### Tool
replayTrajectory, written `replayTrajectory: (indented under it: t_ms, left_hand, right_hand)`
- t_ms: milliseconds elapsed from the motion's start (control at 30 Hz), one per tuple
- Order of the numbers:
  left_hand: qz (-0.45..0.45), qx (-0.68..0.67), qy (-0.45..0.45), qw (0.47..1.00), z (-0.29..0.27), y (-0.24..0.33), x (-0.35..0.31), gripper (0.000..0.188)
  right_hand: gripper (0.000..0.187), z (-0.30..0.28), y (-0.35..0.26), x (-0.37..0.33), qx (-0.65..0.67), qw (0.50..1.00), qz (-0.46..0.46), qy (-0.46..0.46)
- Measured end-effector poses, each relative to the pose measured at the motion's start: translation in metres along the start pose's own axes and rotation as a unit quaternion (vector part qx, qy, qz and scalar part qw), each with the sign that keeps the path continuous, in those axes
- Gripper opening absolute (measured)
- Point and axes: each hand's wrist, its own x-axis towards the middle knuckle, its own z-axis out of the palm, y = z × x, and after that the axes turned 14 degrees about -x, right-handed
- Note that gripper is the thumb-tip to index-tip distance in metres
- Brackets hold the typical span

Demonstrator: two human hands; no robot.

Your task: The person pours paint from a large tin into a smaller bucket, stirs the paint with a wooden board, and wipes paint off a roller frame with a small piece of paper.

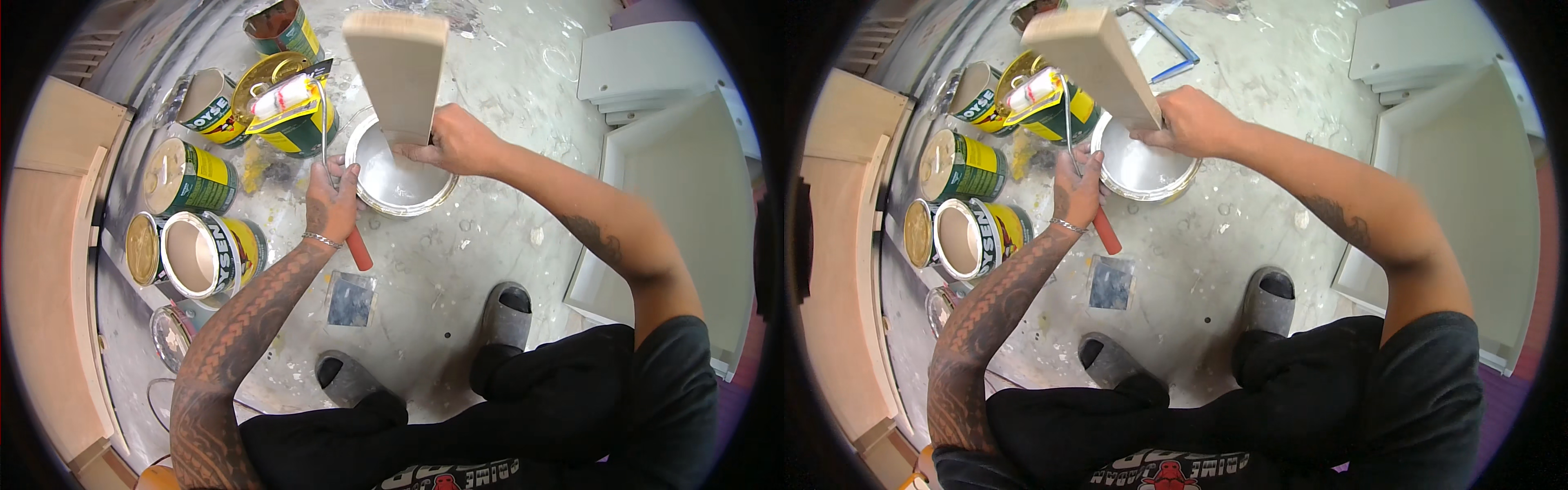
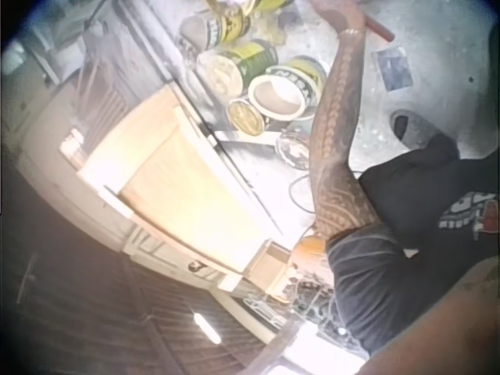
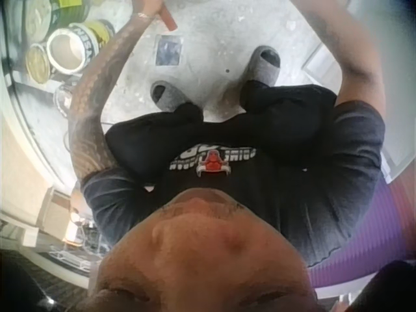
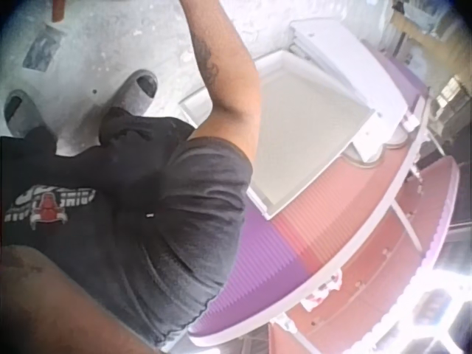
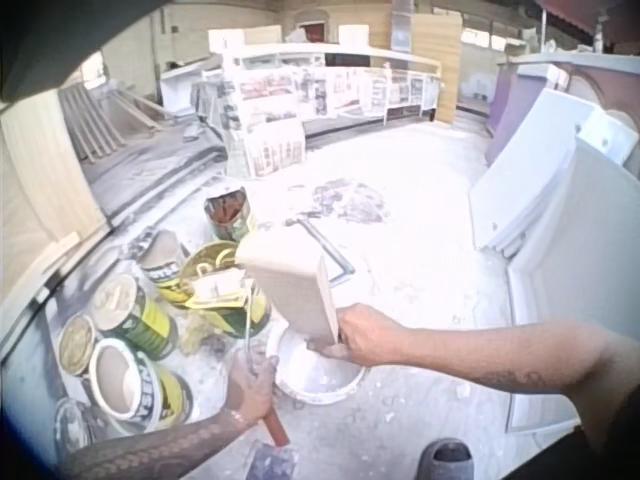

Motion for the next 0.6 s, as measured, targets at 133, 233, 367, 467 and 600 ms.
replayTrajectory:
  t_ms: [133,233,367,467,600]
  left_hand:
    - [-0.008,0.003,0.008,1.000,0.004,0.003,-0.001,0.028]
    - [-0.027,-0.005,0.001,1.000,0.010,0.011,-0.004,0.027]
    - [-0.028,-0.001,0.017,0.999,0.005,0.010,-0.006,0.027]
    - [-0.030,0.010,0.013,0.999,0.003,0.012,-0.003,0.028]
    - [-0.042,-0.008,0.012,0.999,0.010,0.015,-0.006,0.028]
  right_hand:
    - [0.039,-0.013,-0.006,0.002,0.105,0.985,0.130,-0.045]
    - [0.040,-0.003,0.013,-0.002,0.120,0.985,0.122,0.008]
    - [0.040,0.005,-0.009,-0.008,0.002,0.996,0.077,-0.049]
    - [0.039,-0.005,-0.012,0.000,0.091,0.987,0.128,-0.013]
    - [0.039,0.013,0.004,-0.007,0.052,0.995,0.061,0.062]
